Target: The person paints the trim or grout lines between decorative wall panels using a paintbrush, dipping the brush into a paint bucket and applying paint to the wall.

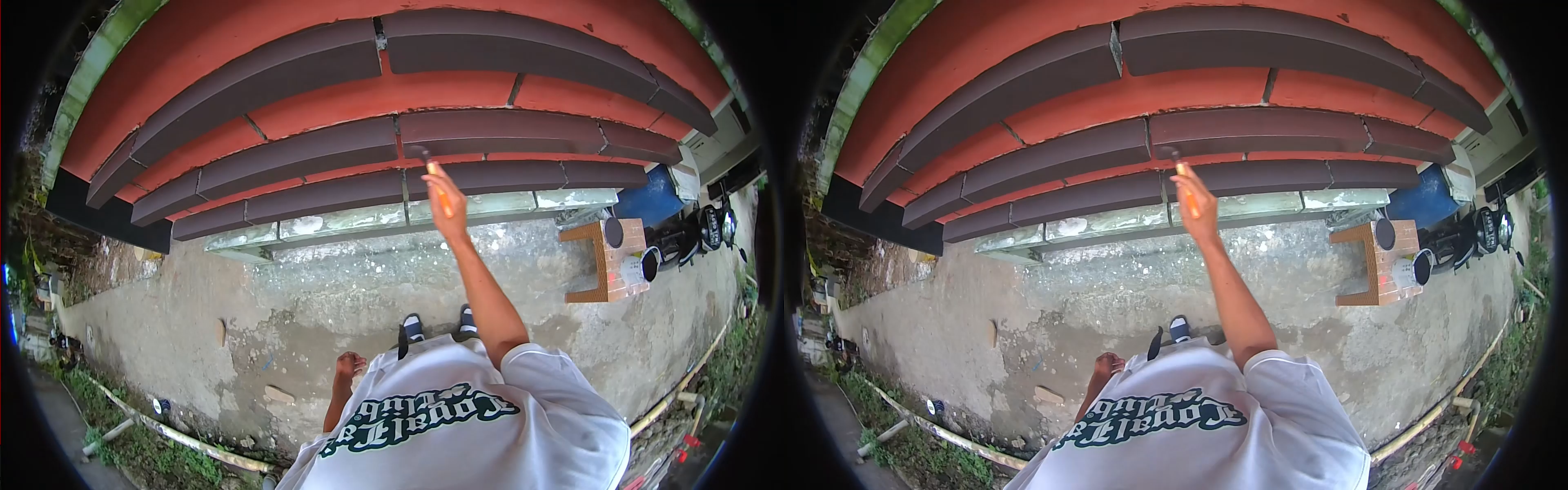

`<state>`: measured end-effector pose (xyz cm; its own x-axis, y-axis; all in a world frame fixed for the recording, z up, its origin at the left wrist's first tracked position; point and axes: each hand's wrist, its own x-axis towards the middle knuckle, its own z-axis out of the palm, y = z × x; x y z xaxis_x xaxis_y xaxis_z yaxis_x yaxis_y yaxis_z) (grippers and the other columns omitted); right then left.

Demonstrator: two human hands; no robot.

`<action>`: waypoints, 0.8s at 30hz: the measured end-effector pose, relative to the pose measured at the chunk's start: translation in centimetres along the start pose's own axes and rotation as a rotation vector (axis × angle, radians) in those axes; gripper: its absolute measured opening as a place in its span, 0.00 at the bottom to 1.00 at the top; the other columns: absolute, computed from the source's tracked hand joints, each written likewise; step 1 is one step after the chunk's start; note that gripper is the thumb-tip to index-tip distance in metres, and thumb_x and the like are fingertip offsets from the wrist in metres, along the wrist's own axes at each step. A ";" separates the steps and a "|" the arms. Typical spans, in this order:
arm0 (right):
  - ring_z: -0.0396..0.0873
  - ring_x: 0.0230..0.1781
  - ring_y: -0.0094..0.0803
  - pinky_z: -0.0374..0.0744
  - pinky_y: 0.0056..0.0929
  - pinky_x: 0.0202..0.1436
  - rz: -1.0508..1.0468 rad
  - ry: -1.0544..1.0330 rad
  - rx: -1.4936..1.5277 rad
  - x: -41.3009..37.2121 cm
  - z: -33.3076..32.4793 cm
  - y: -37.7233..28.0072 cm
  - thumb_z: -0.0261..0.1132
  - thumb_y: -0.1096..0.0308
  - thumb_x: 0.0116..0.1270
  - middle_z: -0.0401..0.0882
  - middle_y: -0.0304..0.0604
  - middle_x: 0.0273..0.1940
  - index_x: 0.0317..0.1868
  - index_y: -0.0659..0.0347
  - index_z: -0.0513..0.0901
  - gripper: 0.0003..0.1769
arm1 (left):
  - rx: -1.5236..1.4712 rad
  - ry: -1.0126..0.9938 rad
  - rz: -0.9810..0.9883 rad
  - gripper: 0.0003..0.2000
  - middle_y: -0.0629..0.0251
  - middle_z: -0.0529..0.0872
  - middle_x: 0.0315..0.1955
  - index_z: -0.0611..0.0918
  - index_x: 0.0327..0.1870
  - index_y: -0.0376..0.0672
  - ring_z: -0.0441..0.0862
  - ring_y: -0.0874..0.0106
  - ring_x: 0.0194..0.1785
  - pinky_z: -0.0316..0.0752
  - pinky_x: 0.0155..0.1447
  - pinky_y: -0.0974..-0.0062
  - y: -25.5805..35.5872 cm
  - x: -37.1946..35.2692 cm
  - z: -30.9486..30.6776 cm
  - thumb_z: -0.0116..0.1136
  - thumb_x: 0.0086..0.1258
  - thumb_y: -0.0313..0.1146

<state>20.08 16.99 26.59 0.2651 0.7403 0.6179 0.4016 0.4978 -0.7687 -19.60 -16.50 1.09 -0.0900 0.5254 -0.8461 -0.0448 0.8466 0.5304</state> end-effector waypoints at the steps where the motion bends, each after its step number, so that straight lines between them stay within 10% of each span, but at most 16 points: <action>1: 0.80 0.71 0.51 0.81 0.41 0.69 -0.012 0.033 -0.065 0.0 -1.8 0.9 0.64 0.74 0.78 0.81 0.60 0.68 0.54 0.60 0.89 0.10 | 0.017 0.018 -0.004 0.13 0.61 0.93 0.39 0.79 0.42 0.49 0.90 0.69 0.41 0.79 0.45 0.65 0.6 -0.1 -0.3 0.42 0.83 0.42; 8: 0.76 0.75 0.54 0.77 0.43 0.72 0.065 0.437 -0.341 1.2 -7.7 2.9 0.60 0.73 0.80 0.76 0.64 0.73 0.54 0.60 0.87 0.10 | 0.079 0.058 0.010 0.14 0.62 0.93 0.39 0.79 0.42 0.50 0.89 0.69 0.40 0.78 0.46 0.63 2.6 0.0 -2.2 0.42 0.85 0.44; 17: 0.81 0.69 0.54 0.83 0.43 0.66 -0.057 -0.124 -0.037 -2.8 4.2 -0.5 0.67 0.76 0.74 0.79 0.62 0.69 0.52 0.58 0.87 0.09 | 0.053 0.090 -0.043 0.14 0.62 0.93 0.40 0.79 0.42 0.51 0.90 0.68 0.42 0.79 0.46 0.64 1.8 -2.4 -0.7 0.42 0.85 0.44; 24: 0.84 0.65 0.53 0.86 0.42 0.63 -0.085 -0.100 -0.125 0.2 -3.8 2.6 0.68 0.76 0.73 0.81 0.59 0.68 0.52 0.57 0.88 0.10 | 0.033 0.116 -0.077 0.12 0.61 0.93 0.40 0.79 0.42 0.49 0.90 0.68 0.43 0.79 0.47 0.65 0.0 -3.6 3.3 0.42 0.82 0.40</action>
<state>24.47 16.70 25.36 0.1394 0.7422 0.6555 0.5266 0.5051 -0.6838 -16.03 -18.10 4.00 -0.2020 0.4467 -0.8716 -0.0230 0.8875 0.4602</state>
